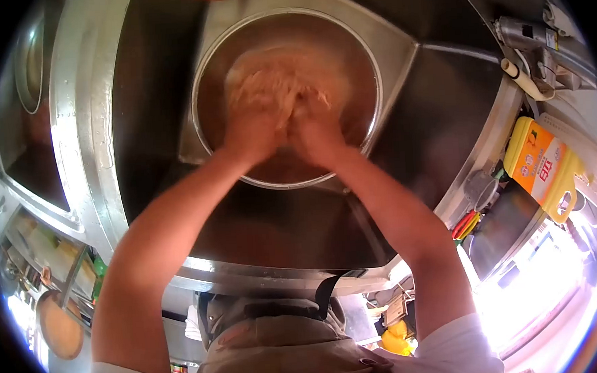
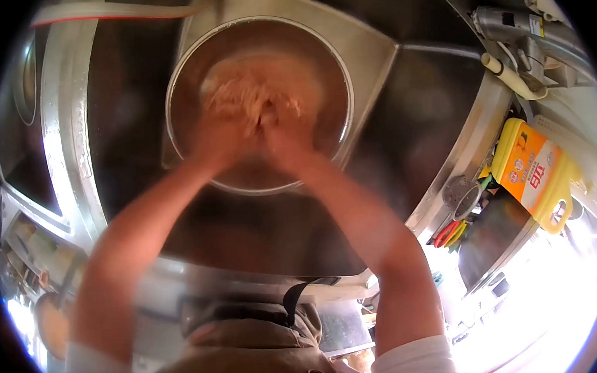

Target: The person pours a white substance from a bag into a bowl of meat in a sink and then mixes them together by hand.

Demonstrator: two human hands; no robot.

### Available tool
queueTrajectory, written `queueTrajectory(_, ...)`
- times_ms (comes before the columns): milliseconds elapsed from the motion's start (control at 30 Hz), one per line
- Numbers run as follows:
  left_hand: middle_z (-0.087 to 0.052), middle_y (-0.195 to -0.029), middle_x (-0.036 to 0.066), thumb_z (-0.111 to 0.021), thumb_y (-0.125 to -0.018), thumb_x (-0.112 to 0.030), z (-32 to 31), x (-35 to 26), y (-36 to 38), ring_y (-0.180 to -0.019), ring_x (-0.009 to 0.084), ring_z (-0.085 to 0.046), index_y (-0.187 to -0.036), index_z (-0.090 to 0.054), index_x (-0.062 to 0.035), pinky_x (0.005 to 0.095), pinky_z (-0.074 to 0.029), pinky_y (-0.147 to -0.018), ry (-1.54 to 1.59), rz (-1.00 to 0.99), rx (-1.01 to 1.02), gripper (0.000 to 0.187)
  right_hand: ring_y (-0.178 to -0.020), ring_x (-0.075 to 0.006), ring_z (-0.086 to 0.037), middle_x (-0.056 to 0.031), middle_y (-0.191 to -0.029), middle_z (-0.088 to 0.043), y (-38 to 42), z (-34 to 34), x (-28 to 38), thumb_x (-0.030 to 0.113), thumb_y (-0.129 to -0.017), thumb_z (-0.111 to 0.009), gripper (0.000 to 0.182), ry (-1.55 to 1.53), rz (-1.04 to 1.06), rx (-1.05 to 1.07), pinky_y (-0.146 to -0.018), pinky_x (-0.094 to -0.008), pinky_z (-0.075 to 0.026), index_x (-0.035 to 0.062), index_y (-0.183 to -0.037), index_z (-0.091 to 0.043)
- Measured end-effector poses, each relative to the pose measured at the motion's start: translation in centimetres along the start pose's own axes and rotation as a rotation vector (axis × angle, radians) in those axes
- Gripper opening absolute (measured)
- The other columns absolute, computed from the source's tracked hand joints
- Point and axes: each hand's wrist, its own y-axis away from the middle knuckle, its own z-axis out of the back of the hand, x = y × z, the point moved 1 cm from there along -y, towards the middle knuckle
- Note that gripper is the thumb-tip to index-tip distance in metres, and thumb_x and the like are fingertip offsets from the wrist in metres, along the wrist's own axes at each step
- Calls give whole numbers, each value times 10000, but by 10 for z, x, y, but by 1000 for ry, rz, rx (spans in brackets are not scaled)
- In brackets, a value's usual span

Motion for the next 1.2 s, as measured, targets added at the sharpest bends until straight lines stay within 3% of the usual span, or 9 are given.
queueTrajectory(100, -580, -1295, 227, -481, -981, -247, -25, -5, 30, -1211, 381, -535, -1330, -551, -70, 515, -392, -1037, -92, 287, 175, 397, -1144, -286, -601, -171, -1292, -577, 22, -20, 9, 192, -941, -522, 352, 582, 72, 221, -962, -406, -484, 38, -1233, -643)
queueTrajectory(233, -602, -1265, 231, -488, -963, -249, -63, 21, -21, -1188, 364, -562, -1290, -581, -53, 482, -443, -975, 88, 451, 203, 392, -1117, -281, -596, -147, -1256, -581, -7, -83, -29, 181, -892, -571, 325, 397, -290, 466, -950, -421, -463, 60, -1177, -669)
queueTrajectory(400, -629, -1228, 236, -497, -940, -251, -13, 25, -122, -1160, 343, -596, -1241, -618, -33, 441, -506, -898, 236, 334, 443, 390, -978, -229, -632, -74, -1052, -659, -46, -123, -52, 222, -804, -707, 320, -811, -510, -27, -782, -396, -507, 73, -1087, -690)
queueTrajectory(467, -664, -1163, 232, -500, -914, -114, -13, 11, -108, -1115, 307, -635, -1135, -685, -13, 415, -538, -848, 651, 424, 158, 305, -959, -206, -635, -49, -1029, -676, -24, -80, -19, 244, -767, -755, 366, -1593, -505, 148, -742, -376, -510, 82, -1088, -687)
queueTrajectory(567, -674, -1179, 214, -434, -925, -136, 2, 13, -50, -1110, 352, -637, -1145, -704, -59, 427, -494, -951, 770, 36, -142, 356, -971, -198, -637, -63, -1073, -683, -22, 48, -4, 170, -846, -688, 324, -951, -664, 342, -801, -355, -521, 67, -1152, -655)
queueTrajectory(733, -707, -1128, 153, -527, -885, -115, -46, 52, -59, -1149, 312, -611, -1134, -704, -54, 410, -498, -932, 169, 434, 220, 312, -1147, -258, -589, -158, -1255, -639, -67, 9, -60, 312, -969, -538, 423, -542, -514, -132, -943, -421, -474, -1, -1244, -609)
queueTrajectory(900, -703, -1145, 125, -609, -900, -217, -53, 51, -63, -1149, 225, -616, -1160, -688, -51, 390, -495, -926, 1250, 792, 18, 319, -1193, -318, -577, -221, -1259, -619, -97, -35, -44, 328, -998, -465, 444, -565, -258, 74, -1015, -407, -442, -24, -1218, -623)
queueTrajectory(967, -686, -1187, 151, -639, -904, -281, -78, 75, -41, -1152, 225, -614, -1195, -668, -44, 372, -490, -945, 1344, 583, 272, 377, -1214, -329, -564, -237, -1238, -620, -66, 13, -12, 300, -990, -484, 411, -492, -386, 335, -1027, -398, -433, -25, -1194, -634)
queueTrajectory(1200, -488, -1427, 218, -643, -905, -283, -39, -3, 22, -1350, 360, -431, -1432, -451, -86, 453, -349, -1123, 147, 498, 108, 595, -1336, -423, -412, -198, -1510, -385, 18, -38, 9, 305, -908, -599, 578, 388, -109, 254, -1057, -580, -353, 114, -1433, -453)
